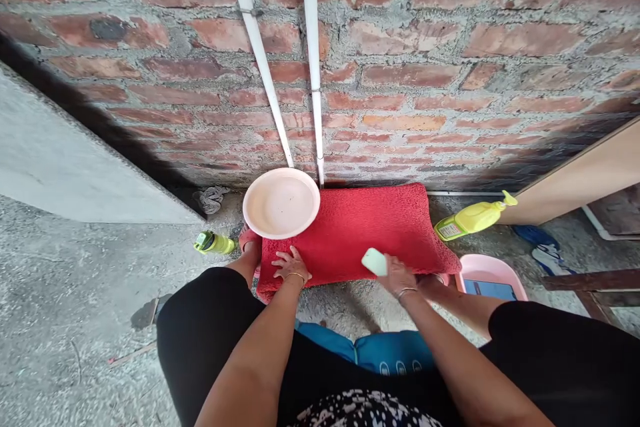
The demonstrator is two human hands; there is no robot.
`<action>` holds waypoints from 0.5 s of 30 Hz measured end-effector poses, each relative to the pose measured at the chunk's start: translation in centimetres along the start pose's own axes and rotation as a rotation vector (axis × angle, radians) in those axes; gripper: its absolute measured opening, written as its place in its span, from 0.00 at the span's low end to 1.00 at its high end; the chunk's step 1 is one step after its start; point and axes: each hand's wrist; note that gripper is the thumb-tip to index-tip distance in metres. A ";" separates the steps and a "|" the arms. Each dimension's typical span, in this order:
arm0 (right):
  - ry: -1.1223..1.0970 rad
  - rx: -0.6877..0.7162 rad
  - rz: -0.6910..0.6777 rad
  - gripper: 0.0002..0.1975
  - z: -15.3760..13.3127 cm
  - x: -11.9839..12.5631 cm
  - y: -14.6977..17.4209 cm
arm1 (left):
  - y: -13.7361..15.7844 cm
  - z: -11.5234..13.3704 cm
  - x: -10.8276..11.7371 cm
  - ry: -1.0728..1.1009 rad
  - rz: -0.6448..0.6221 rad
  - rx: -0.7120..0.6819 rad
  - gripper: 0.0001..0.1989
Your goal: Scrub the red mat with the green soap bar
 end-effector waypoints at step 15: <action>0.077 0.255 -0.113 0.34 -2.7 -1.2 1.9 | -0.1 0.2 0.4 -0.017 -0.023 0.008 0.61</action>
Point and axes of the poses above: each hand's wrist, its own y-axis away from the middle knuckle, its own x-axis out of the back of the hand, z = x × y, and after that the axes turned 10 degrees about -y, right-handed
